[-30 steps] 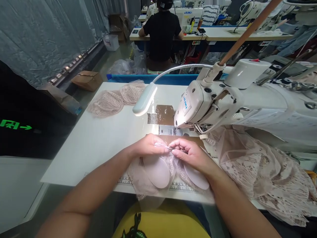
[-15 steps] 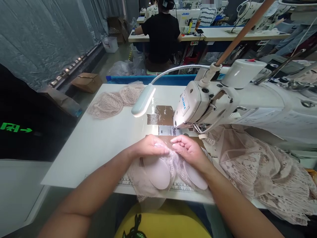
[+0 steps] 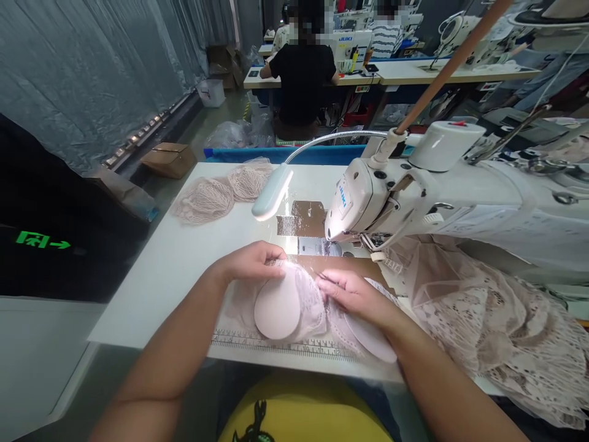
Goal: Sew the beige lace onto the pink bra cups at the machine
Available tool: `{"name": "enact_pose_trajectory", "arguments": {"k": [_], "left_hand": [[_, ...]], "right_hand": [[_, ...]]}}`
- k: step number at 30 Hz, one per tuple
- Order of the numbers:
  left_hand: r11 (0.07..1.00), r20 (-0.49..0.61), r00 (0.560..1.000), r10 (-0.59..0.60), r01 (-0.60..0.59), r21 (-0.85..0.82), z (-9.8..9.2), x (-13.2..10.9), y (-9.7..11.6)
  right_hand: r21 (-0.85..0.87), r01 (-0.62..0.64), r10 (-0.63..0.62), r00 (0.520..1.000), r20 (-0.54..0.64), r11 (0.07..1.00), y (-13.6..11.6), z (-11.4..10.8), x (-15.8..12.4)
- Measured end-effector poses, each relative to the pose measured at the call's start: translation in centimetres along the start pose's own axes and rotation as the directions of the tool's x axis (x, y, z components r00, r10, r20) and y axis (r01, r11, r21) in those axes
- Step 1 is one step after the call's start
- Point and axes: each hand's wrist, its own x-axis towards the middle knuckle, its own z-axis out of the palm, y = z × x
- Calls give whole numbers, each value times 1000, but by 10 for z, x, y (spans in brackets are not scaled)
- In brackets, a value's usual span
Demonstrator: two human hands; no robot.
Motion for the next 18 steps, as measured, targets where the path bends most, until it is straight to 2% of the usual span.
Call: {"name": "enact_pose_trajectory", "arguments": {"k": [2,4,11,15,18], "left_hand": [[1000,-8,1000,12,-12,-10,5,2,2],[1000,-8,1000,26,-26,-1,12,5,3],[994,-63,992,112,-113,-14,34,15,7],[993,-77,994,79,-86,-85,41,18,4],[991,-81,996,25,-35,-131,44,20,0]], "right_hand": [[72,-9,17,993,-113,997,2,3,2],[97,0,16,986,-168,995,4,6,5],[-45,31,-41,974,-225,998,4,14,6],[-62,45,-59,969,-242,997,4,14,5],[-126,96,-132,940,-314,987,3,15,6]]}}
